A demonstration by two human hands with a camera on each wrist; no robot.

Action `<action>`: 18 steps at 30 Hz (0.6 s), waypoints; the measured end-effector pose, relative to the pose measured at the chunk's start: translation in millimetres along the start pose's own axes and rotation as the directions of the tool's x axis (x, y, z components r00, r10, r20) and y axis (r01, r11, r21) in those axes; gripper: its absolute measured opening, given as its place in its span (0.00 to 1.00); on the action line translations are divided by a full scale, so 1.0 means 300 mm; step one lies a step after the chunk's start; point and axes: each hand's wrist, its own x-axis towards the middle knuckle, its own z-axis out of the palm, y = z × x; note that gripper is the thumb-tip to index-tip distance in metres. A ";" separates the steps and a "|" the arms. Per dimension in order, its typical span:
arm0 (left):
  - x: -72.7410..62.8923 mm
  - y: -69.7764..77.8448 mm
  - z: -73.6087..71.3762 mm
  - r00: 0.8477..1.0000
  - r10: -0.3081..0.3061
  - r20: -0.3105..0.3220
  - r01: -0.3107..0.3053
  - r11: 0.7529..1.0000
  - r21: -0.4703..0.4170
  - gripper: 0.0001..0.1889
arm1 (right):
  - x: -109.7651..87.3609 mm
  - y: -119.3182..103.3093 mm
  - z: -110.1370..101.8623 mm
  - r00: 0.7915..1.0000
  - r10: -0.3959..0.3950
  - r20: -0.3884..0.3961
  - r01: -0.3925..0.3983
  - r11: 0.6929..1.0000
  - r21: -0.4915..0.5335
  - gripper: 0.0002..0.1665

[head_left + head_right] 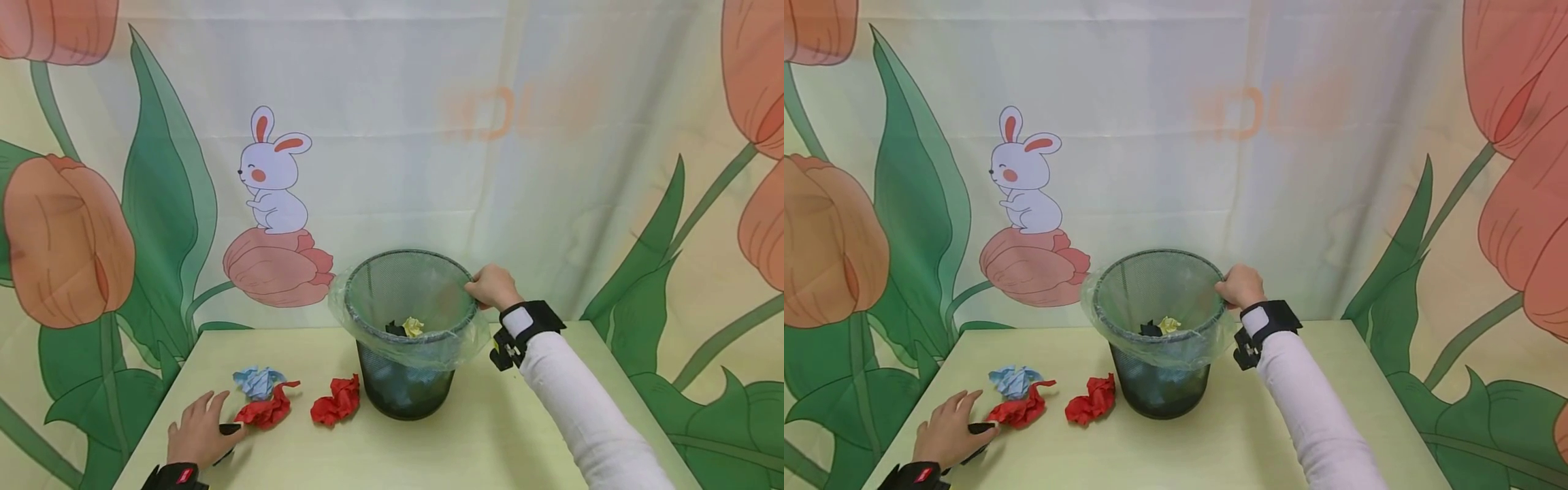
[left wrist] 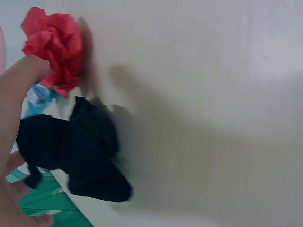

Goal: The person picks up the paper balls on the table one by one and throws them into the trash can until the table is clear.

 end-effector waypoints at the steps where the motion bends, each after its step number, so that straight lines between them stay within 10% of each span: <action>1: -0.001 -0.006 0.007 1.000 -0.017 0.026 0.017 1.000 -0.004 0.45 | 0.000 0.000 0.000 1.000 -0.001 0.000 0.001 1.000 0.000 0.27; 18: -0.020 -0.034 0.091 0.967 -0.118 0.224 0.124 0.992 -0.015 0.47 | -0.005 -0.001 -0.002 1.000 -0.010 -0.009 0.010 1.000 -0.004 0.28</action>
